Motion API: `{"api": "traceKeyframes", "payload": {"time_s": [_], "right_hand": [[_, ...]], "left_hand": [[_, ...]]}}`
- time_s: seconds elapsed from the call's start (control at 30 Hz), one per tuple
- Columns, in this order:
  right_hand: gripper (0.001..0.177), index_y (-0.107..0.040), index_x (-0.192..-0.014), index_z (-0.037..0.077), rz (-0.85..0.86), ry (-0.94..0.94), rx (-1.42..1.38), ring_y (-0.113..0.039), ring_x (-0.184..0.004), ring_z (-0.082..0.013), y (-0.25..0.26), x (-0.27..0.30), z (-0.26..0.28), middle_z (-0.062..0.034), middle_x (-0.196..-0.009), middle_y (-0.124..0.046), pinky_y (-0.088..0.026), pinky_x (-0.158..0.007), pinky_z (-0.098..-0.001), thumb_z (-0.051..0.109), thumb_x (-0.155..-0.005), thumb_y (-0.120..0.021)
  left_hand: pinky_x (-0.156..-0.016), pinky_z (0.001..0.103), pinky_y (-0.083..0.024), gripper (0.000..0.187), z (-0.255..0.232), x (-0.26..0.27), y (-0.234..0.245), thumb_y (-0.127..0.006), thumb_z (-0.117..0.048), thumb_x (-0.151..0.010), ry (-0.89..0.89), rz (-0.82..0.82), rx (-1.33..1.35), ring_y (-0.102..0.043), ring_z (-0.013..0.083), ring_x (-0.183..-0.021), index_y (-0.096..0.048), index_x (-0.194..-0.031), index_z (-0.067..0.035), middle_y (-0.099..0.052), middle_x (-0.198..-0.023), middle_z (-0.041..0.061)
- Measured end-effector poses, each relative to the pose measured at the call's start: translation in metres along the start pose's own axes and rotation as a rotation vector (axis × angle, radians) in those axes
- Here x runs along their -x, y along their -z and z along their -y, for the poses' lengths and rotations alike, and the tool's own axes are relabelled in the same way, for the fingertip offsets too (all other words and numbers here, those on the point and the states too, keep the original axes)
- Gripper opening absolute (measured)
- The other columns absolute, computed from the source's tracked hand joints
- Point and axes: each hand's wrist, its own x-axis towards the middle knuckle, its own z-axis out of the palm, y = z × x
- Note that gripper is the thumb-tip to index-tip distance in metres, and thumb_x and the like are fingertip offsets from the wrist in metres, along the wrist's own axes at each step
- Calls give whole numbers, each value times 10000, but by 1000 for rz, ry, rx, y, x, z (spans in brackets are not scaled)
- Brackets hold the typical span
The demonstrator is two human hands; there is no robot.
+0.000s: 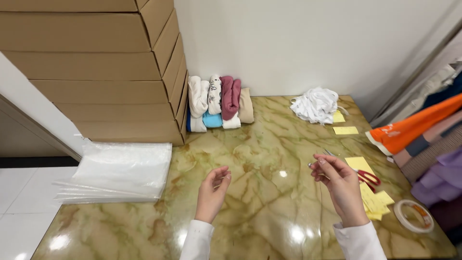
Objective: Folding and rolling various t-shirts taken from a clothing rack and stacking them on a table.
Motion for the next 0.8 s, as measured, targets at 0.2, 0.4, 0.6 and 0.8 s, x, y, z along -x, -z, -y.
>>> {"api": "traceKeyframes", "payload": {"time_s": [0.2, 0.4, 0.6, 0.8], "right_hand": [[217, -721, -1191, -30, -38, 51, -28, -593, -764, -235, 7, 91, 18, -178, -905, -684, -466, -693, -318, 104, -1047, -628], [214, -737, -1179, -30, -81, -18, -30, -545, -721, -201, 10, 217, 8, -169, -881, -687, -432, -663, -298, 98, -1036, -643], [235, -734, -1196, -47, -83, -55, 11, -504, -680, -194, 33, 310, 14, -162, -861, -669, -403, -635, -303, 90, -1042, -623], [223, -729, -1199, -34, -166, 23, -4, -512, -671, -179, 75, 353, 40, -154, -852, -663, -383, -613, -291, 90, -1042, -629]], "left_hand": [[-969, 255, -592, 314, 1, 75, 28, -700, -209, -933, -48, 43, 24, -753, 119, -1054, -756, -1226, -110, -820, -1177, 32], [-1014, 251, -589, 323, 24, 186, 78, -702, -212, -931, 6, 58, 22, -770, 122, -1093, -755, -1231, -106, -831, -1202, 48], [-1044, 251, -562, 327, 38, 276, 102, -687, -220, -941, 119, 48, 13, -762, 124, -1145, -752, -1243, -113, -811, -1269, 29], [-1029, 245, -559, 310, 49, 293, 85, -698, -199, -943, -14, 90, 42, -748, 117, -1106, -762, -1223, -82, -811, -1227, 35]]}}
